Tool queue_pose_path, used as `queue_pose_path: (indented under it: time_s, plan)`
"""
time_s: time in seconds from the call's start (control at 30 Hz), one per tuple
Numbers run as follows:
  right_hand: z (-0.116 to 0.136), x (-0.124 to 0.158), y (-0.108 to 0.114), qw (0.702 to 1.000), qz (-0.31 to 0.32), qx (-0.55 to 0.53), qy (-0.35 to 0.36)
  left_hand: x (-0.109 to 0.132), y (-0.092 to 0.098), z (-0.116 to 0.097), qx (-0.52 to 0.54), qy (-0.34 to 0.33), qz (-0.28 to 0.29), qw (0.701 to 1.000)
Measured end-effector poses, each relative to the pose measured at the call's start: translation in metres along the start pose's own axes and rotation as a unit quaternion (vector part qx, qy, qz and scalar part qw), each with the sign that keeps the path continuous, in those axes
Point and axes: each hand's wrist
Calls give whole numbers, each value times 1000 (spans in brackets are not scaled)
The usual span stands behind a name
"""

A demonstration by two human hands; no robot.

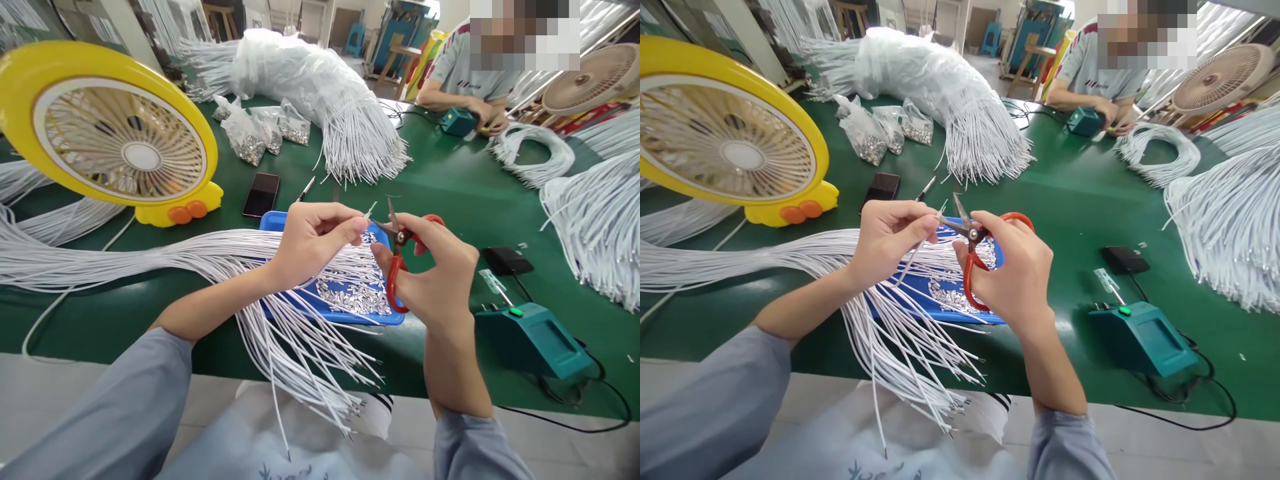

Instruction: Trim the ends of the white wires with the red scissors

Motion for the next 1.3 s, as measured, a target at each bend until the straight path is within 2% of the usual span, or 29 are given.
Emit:
queue_pose_path:
  time_s: [0.17,0.43,0.83,1.07,1.3]
  plan:
    - [-1,1,-3,998,-7,50,25,1,0,0,-12,-6,3,1000]
    - [-3,2,-3,997,-4,66,33,1,1,1,-17,-3,26,1000]
    - [-5,2,3,996,75,45,7,3,0,5,-46,-33,14,998]
    - [-7,3,7,992,102,65,31,4,0,2,-111,-36,-3,993]
    - [-8,2,7,989,90,109,48,2,2,0,-163,-52,-2,985]
Point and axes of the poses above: each hand's wrist, its own x-axis away from the middle knuckle, its own y-axis out of the back of the hand, z = x × y, and after that the axes turned 10 degrees about z, right-handed
